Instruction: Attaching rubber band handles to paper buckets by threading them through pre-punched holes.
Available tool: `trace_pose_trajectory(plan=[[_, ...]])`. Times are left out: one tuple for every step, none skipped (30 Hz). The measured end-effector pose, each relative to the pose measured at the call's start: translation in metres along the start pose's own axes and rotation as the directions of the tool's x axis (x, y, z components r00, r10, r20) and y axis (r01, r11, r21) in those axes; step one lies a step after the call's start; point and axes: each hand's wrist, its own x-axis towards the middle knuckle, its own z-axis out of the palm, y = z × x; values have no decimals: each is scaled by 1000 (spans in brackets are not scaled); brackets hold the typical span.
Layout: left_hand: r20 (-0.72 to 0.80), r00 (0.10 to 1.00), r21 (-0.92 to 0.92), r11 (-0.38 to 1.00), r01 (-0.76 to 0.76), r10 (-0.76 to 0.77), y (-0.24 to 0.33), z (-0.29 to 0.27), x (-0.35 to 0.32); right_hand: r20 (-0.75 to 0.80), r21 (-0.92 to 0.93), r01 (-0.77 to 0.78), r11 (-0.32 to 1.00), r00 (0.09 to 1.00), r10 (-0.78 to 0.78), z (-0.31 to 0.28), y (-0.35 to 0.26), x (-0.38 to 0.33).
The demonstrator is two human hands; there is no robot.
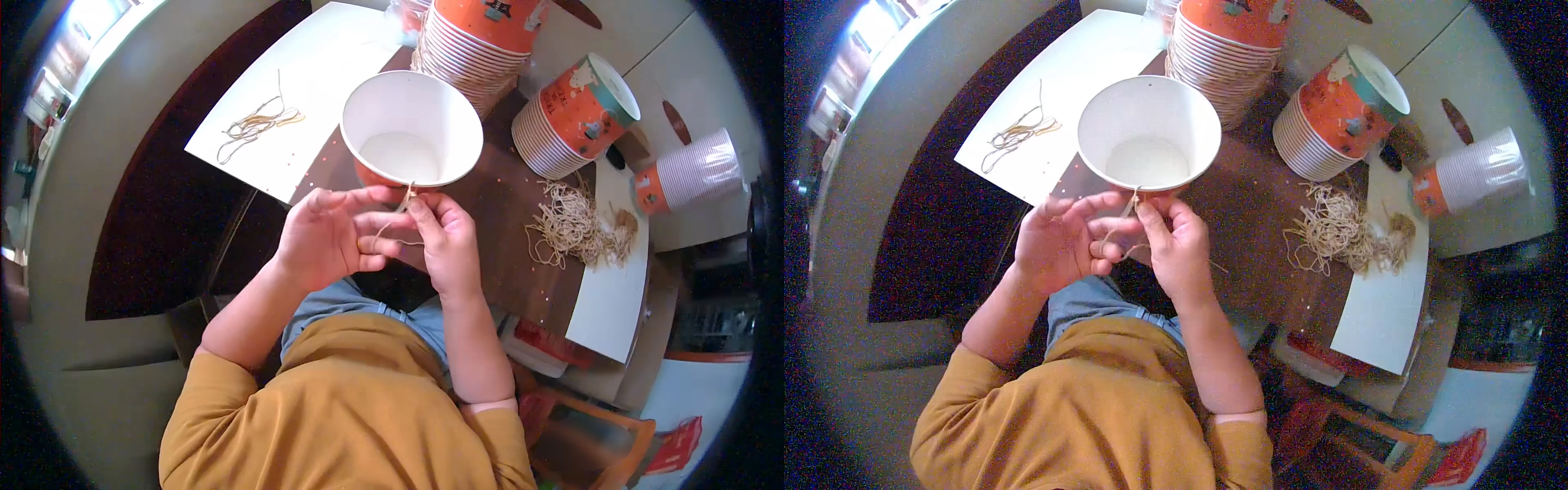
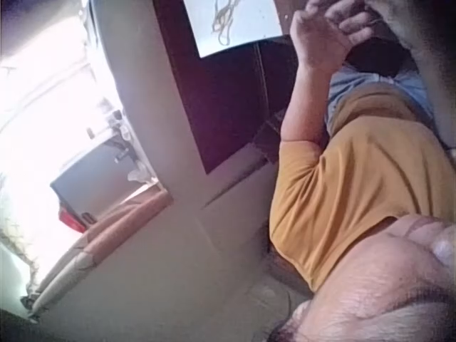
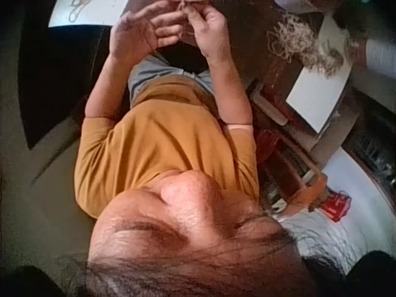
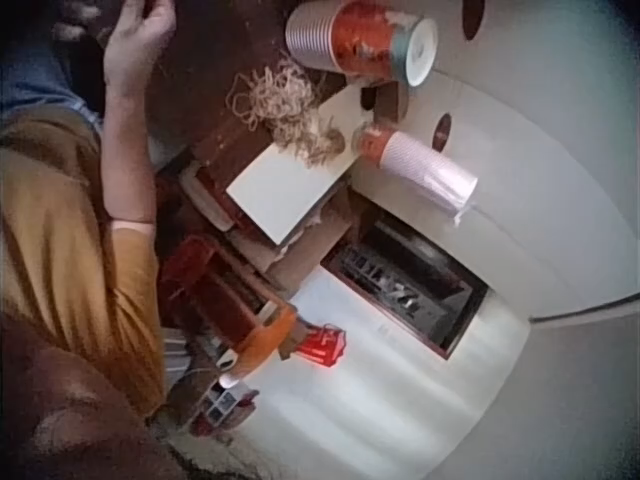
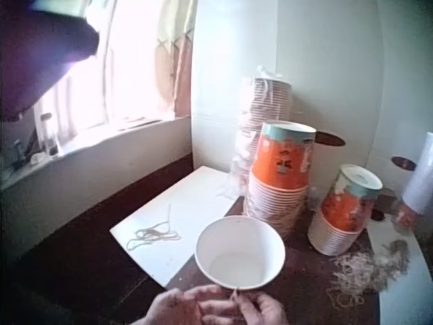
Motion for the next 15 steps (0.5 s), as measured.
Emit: trace_pose_trajectory(plan=[[14,998,51,997,55,-56,2,-8,0,-33,-59,51,997,998,-53,-1,2,2],[25,993,102,989,109,-112,3,-15,0,-51,-85,86,993,995,-91,-1,0,2],[-138,988,360,926,111,-65,7,-6,-3,-67,-112,119,987,990,-127,-1,-2,2],[-197,979,548,834,70,47,5,-3,-3,-59,-202,178,963,979,-193,-4,-1,3],[-231,958,712,701,49,168,3,0,-2,-82,-431,286,856,932,-353,-6,-7,0],[-141,932,854,518,-55,333,2,8,-3,-65,-632,357,688,861,-505,-6,-11,-4],[-143,929,854,517,-58,341,4,12,-5,-33,-753,401,522,768,-639,-7,-8,-6],[-89,904,947,318,-54,419,6,16,-7,86,-792,495,357,670,-737,-5,-10,-7],[-13,884,993,109,-43,467,6,23,-7,205,-816,551,173,556,-806,-4,-16,-11],[-20,884,998,67,-13,466,7,32,-8,273,-782,607,140,537,-798,0,-19,-13],[-17,887,997,70,-17,462,8,39,-9,349,-742,664,91,498,-794,4,-21,-10],[47,881,999,-20,-42,470,9,46,-10,410,-722,691,25,457,-789,6,-17,-3],[111,874,992,-111,-66,473,9,49,-11,444,-685,728,7,425,-789,7,-18,0],[116,874,991,-112,-71,472,9,51,-11,436,-650,759,32,408,-802,8,-16,3],[190,872,976,-186,-116,451,9,51,-12,400,-630,774,57,387,-830,10,-15,5]])
